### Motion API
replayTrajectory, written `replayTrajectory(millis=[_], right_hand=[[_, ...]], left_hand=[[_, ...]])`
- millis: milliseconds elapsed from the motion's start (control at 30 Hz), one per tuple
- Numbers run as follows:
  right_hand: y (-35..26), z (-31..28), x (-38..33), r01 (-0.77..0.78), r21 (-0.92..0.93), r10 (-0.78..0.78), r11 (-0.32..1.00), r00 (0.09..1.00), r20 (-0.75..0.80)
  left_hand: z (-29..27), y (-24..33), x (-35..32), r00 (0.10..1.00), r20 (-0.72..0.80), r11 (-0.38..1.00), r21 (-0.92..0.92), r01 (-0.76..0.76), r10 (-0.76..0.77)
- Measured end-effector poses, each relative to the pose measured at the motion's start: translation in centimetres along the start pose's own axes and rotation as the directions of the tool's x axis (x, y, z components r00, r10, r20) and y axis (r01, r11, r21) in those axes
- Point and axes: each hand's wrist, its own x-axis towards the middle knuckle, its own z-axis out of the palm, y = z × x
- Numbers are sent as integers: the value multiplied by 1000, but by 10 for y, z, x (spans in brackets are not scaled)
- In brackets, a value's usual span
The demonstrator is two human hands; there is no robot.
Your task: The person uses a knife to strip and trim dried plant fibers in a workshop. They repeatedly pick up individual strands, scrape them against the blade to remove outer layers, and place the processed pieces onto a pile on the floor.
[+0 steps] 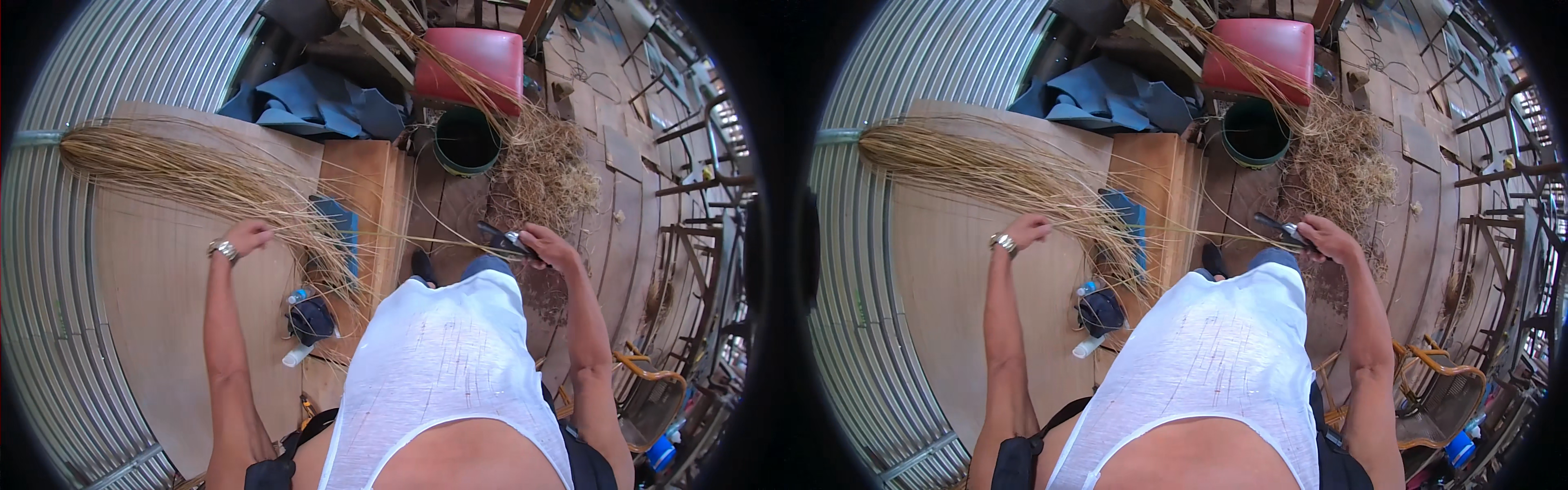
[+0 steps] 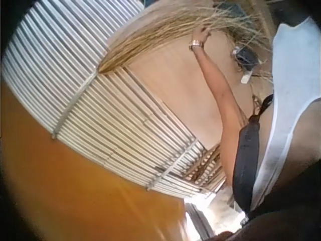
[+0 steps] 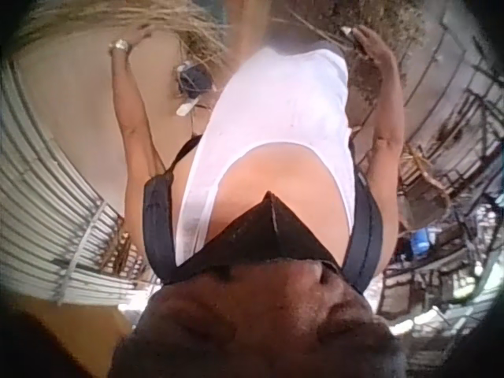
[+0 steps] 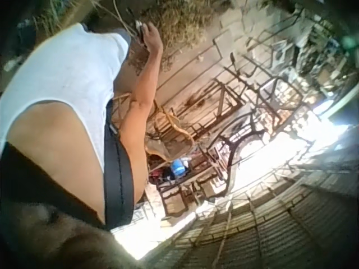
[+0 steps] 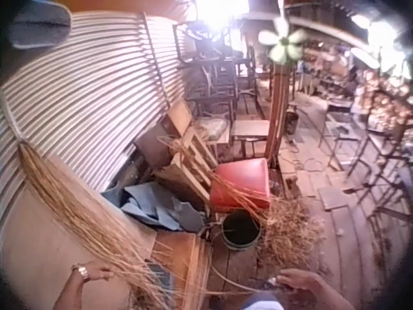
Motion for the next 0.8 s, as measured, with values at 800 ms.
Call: replayTrajectory(millis=[800], right_hand=[[36, -113, -6, 129, -299, -261, 946, 849, -460]], left_hand=[[140, 73, 56, 870, -462, 983, -143, 117, -171]])
